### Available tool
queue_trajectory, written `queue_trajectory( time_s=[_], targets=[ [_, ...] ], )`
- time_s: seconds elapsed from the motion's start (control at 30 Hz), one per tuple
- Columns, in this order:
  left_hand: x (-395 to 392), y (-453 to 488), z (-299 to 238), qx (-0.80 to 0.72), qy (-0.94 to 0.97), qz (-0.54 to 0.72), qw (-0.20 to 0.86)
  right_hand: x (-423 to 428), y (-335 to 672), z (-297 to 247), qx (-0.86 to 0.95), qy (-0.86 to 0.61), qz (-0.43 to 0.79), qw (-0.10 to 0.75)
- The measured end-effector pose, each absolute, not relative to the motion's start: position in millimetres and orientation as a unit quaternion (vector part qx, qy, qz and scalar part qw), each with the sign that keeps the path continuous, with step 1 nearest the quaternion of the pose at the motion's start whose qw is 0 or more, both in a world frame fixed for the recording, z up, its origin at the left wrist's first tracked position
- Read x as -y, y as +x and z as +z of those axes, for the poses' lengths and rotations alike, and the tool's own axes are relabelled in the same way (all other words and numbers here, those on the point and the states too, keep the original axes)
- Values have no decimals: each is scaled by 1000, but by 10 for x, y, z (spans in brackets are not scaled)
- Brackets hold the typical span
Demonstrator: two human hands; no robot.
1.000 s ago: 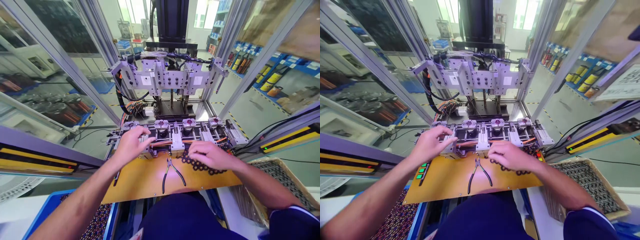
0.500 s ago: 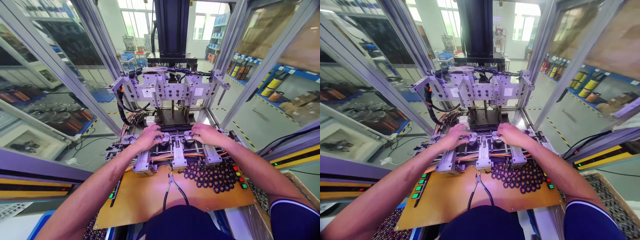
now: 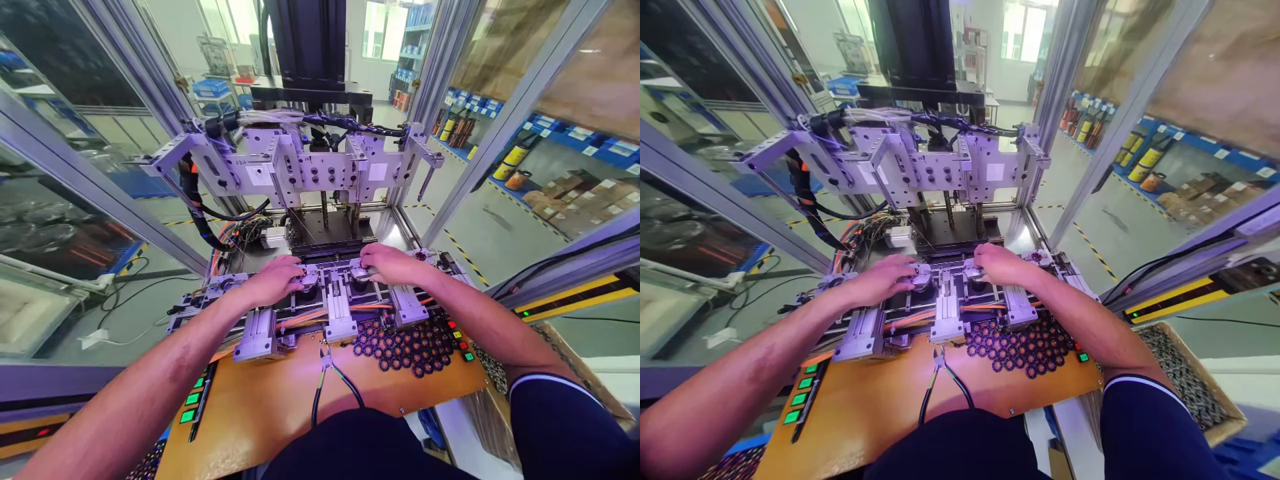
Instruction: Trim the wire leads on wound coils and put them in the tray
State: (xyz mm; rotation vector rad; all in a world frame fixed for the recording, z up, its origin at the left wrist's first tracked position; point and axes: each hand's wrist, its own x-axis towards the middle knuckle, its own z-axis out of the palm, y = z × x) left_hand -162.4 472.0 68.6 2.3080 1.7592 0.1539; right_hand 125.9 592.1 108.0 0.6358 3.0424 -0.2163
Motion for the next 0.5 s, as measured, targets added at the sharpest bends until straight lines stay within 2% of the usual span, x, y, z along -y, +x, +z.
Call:
queue_trajectory(
  time_s=[0.23,0.5],
  targets=[
    [-4739,-1622,782,-601,786,74,121,-5990,1247,1031,-973,214,-80,30],
    [-4304,-1345,1200,-594,776,186,102,-6098,1215,984,-970,204,-120,49]
  ],
)
